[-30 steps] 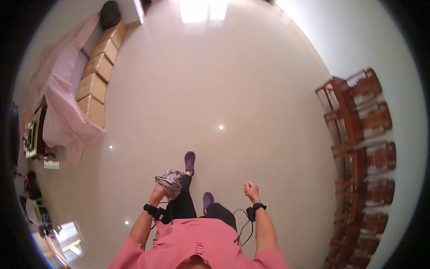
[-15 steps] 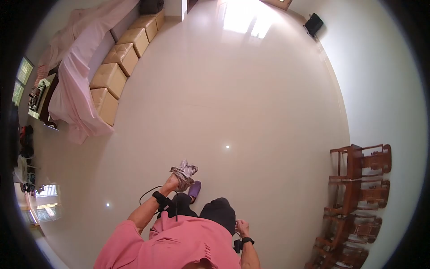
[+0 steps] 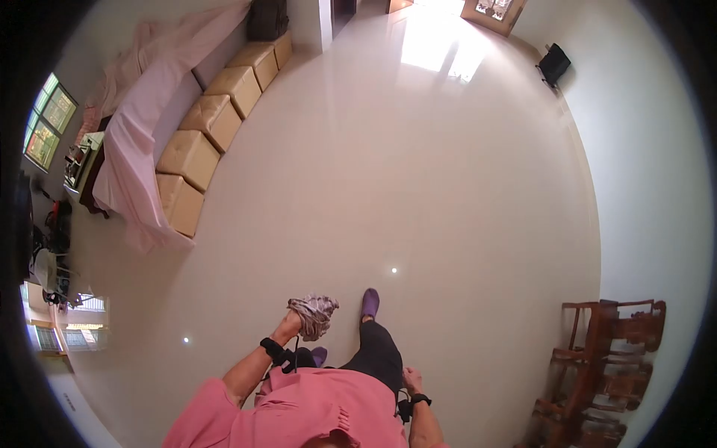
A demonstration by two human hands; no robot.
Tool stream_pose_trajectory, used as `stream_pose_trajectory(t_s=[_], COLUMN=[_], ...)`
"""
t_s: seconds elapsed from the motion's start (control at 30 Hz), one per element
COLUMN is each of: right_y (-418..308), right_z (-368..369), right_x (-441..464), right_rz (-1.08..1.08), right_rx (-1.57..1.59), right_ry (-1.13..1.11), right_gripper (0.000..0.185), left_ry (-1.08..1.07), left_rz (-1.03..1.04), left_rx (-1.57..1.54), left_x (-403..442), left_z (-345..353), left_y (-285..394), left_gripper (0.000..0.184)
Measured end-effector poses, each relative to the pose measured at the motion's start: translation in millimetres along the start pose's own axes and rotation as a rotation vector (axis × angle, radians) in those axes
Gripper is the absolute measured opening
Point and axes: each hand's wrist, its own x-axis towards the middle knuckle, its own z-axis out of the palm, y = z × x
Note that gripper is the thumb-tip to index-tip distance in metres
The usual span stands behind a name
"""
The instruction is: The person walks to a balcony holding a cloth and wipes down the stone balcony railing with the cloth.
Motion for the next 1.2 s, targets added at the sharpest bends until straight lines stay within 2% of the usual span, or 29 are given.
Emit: stream_pose_trajectory(t_s=[0.03, 0.1, 0.23, 0.27, 0.33, 0.37, 0.47, 0.57, 0.7, 0.77, 0.8, 0.87, 0.9, 0.97, 1.07, 1.1, 1.13, 1.2], right_y=[-20.6, -65.5, -138.1, -154.9, -187.8, -206.9, -251.9, -279.9, -295.3, -308.0, -314.2, -332.8, -343.2, -361.9, -410.0, -424.5, -436.4, -447.5], right_z=[-12.1, -36.4, -85.8, -97.5, -109.3, -112.4, -113.6, -101.0, -89.5, -91.6, -93.8, -97.6, -97.7, -100.3, -88.4, -86.5, -83.4, -78.4], right_x=[6.0, 22.3, 74.8, 91.1, 114.3, 124.3, 145.1, 167.8, 182.4, 186.8, 181.2, 180.5, 182.2, 190.2, 199.2, 205.1, 216.0, 235.7], right_rz=[-0.01, 0.128, 0.065, 0.04, 0.016, -0.013, -0.055, -0.095, -0.077, 0.003, 0.075, 0.171, 0.188, 0.21, 0.172, 0.115, 0.114, -0.059], right_rx=[0.005, 0.234, 0.189, 0.219, 0.238, 0.216, 0.168, 0.15, 0.096, 0.095, 0.112, 0.181, 0.181, 0.224, 0.24, 0.219, 0.223, 0.066], right_ry=[-0.009, -0.086, -0.075, -0.071, -0.072, -0.055, -0.054, -0.108, -0.122, -0.113, -0.096, -0.14, -0.128, -0.131, -0.062, -0.083, -0.088, -0.025], right_gripper=[0.021, 0.019, 0.019, 0.019, 0.019, 0.019, 0.02, 0.022, 0.022, 0.021, 0.021, 0.019, 0.019, 0.02, 0.024, 0.027, 0.027, 0.028], left_ry=[0.005, 0.018, -0.133, -0.121, -0.054, -0.043, -0.061, -0.018, -0.013, 0.008, 0.016, 0.007, 0.009, -0.008, -0.021, 0.017, 0.017, -0.108], left_rz=[-0.009, 0.0, 0.423, 0.417, 0.182, 0.18, 0.572, 0.627, 0.543, 0.319, 0.319, 0.488, 0.495, 0.348, 0.441, 0.63, 0.629, 0.352], left_rx=[-0.01, -0.004, 0.765, 0.765, 0.287, 0.283, 0.909, 0.884, 0.856, 0.387, 0.369, 0.895, 0.892, 0.619, 0.548, 1.018, 1.025, 0.668], left_x=[10.1, 35.7, 94.0, 102.2, 117.4, 127.1, 156.0, 193.1, 245.4, 285.7, 303.4, 343.0, 358.4, 377.4, 452.4, 456.9, 464.7, 475.4], left_z=[3.7, 6.9, 3.3, 11.7, 34.7, 31.0, 11.3, 4.5, -7.5, -11.8, -12.8, -20.6, -21.4, -15.7, -34.4, -34.7, -36.0, -36.2], left_y=[4.9, 14.9, 11.5, 25.9, 66.2, 63.7, 41.7, 45.4, 50.6, 48.4, 58.5, 100.2, 126.9, 168.3, 142.7, 181.3, 205.0, 232.1], left_gripper=[0.021, 0.022, 0.038, 0.038, 0.036, 0.036, 0.042, 0.044, 0.041, 0.037, 0.037, 0.036, 0.036, 0.035, 0.036, 0.037, 0.037, 0.039])
